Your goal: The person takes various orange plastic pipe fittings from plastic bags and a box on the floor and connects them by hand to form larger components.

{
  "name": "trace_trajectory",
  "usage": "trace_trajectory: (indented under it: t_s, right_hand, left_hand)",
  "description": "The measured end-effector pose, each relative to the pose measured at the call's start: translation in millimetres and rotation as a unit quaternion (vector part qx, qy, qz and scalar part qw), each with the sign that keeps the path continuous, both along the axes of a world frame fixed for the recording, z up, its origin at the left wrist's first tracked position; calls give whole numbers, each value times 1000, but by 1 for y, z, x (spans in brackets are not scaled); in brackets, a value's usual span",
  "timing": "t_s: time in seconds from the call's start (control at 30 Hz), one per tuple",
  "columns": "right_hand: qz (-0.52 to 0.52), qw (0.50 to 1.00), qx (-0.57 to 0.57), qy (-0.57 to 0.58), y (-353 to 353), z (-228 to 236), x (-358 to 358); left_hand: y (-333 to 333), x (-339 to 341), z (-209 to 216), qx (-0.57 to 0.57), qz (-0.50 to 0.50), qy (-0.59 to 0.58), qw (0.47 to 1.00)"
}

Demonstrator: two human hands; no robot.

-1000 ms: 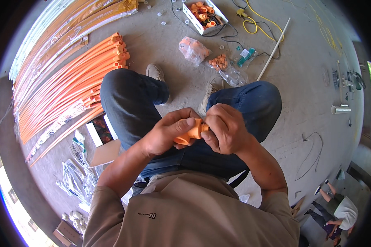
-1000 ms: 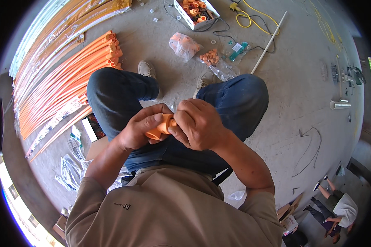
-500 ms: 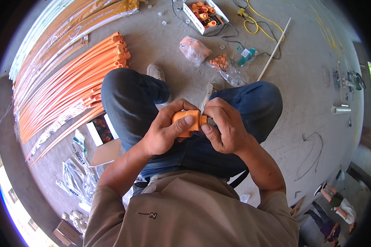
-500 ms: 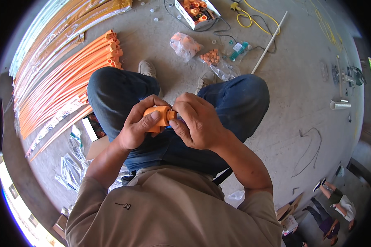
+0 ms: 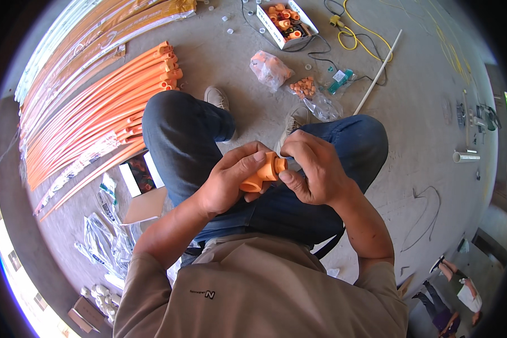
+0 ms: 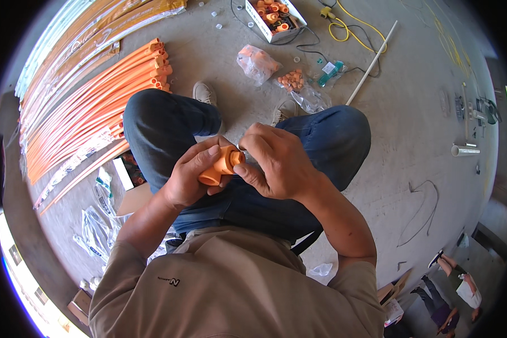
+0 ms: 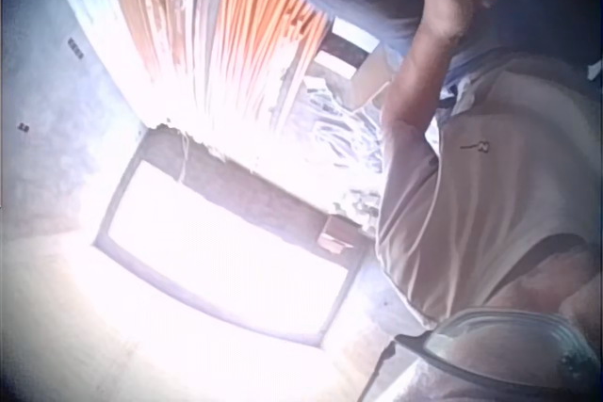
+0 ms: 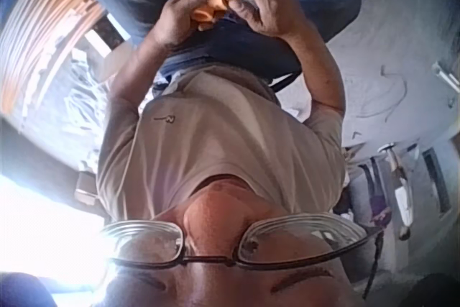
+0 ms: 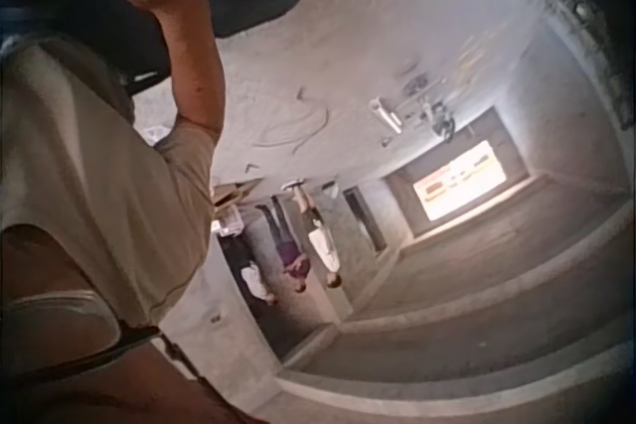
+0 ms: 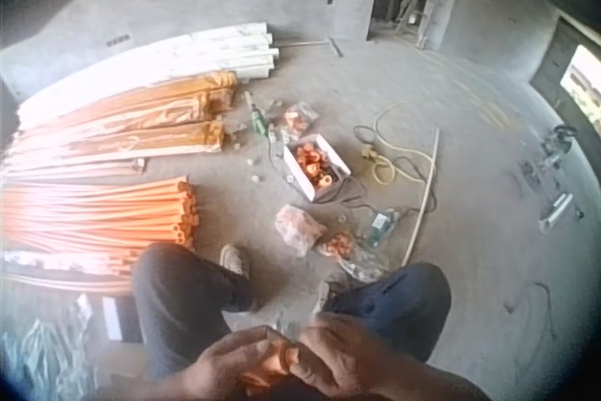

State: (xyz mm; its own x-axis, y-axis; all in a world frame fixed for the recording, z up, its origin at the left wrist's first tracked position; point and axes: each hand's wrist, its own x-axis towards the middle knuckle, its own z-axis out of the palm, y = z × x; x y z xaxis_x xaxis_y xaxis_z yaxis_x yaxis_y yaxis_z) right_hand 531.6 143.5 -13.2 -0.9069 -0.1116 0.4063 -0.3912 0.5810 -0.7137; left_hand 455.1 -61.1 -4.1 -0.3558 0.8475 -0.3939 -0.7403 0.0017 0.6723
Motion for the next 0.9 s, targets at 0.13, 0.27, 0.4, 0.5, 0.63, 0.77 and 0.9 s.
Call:
trace_trajectory:
  t_s: [0.13,0.27,0.4,0.5,0.63,0.77,0.9]
  right_hand:
    - [68,980,158,96,6,18,-7]
    - [96,976,165,107,0,24,0]
    - [44,997,64,25,-11,15,10]
    - [-2,998,-13,-60,-21,10,16]
    - [-49,976,-163,-134,-29,14,21]
    - [-72,972,-179,-130,-34,12,24]
    - [-82,958,-222,-159,-40,8,31]
  left_hand:
    - [-6,-4,-6,6,-45,-128,991]
    - [-14,5,-15,6,-110,-305,946]
    - [-14,22,-11,75,-71,-392,914]
    - [-6,30,-4,23,23,-302,953]
    - [5,34,4,-41,117,169,978]
    - [4,29,-2,-28,122,396,910]
    - [0,21,-17,5,116,567,815]
